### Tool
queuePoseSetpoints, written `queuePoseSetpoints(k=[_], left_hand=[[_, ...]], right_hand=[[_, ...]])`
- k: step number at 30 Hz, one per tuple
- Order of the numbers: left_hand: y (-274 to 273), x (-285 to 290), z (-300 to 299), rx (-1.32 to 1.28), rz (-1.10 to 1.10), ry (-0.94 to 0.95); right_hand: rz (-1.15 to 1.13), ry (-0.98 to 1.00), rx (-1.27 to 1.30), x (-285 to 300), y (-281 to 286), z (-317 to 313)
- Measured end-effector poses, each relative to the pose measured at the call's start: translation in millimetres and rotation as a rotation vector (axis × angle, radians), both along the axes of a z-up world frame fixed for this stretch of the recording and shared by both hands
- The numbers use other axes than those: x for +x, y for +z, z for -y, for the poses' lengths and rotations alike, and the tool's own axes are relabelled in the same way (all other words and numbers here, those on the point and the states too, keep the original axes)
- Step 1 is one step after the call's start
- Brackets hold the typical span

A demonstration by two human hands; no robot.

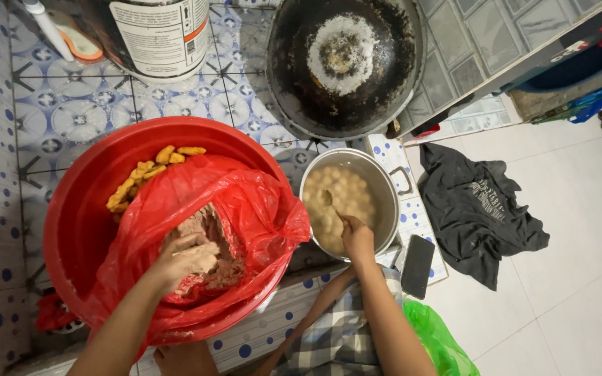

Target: The person is forming meatballs by scooping meat paste from a container and dropping them into a pot of water.

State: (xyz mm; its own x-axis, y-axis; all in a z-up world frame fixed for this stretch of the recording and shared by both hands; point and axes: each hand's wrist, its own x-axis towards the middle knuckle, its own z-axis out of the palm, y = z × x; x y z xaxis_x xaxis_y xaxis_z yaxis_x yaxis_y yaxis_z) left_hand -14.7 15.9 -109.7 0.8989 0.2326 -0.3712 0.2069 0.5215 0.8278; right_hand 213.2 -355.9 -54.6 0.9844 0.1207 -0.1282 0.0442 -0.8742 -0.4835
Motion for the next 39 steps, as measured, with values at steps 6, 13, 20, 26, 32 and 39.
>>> queuePoseSetpoints(k=[6, 13, 20, 26, 32, 39], left_hand=[[5, 3, 2, -0.066, 0.113, 0.243], [30, 6, 2, -0.208, 0.063, 0.209], [59, 10, 12, -0.17, 0.005, 0.378], [2, 16, -5, -0.189, 0.281, 0.179], [77, 14, 11, -0.087, 0.149, 0.202], [66, 17, 19, 0.263, 0.045, 0.115]], right_hand=[[0.189, 0.002, 0.258, -49, 71, -24], [-0.093, -0.121, 0.913, -69, 50, -32], [-0.247, -0.107, 1.127, -112, 90, -83], [-0.304, -0.042, 1.168, -126, 79, -96], [-0.324, -0.001, 1.175, -130, 74, -99], [-0.33, 0.021, 1.183, -130, 79, -100]])
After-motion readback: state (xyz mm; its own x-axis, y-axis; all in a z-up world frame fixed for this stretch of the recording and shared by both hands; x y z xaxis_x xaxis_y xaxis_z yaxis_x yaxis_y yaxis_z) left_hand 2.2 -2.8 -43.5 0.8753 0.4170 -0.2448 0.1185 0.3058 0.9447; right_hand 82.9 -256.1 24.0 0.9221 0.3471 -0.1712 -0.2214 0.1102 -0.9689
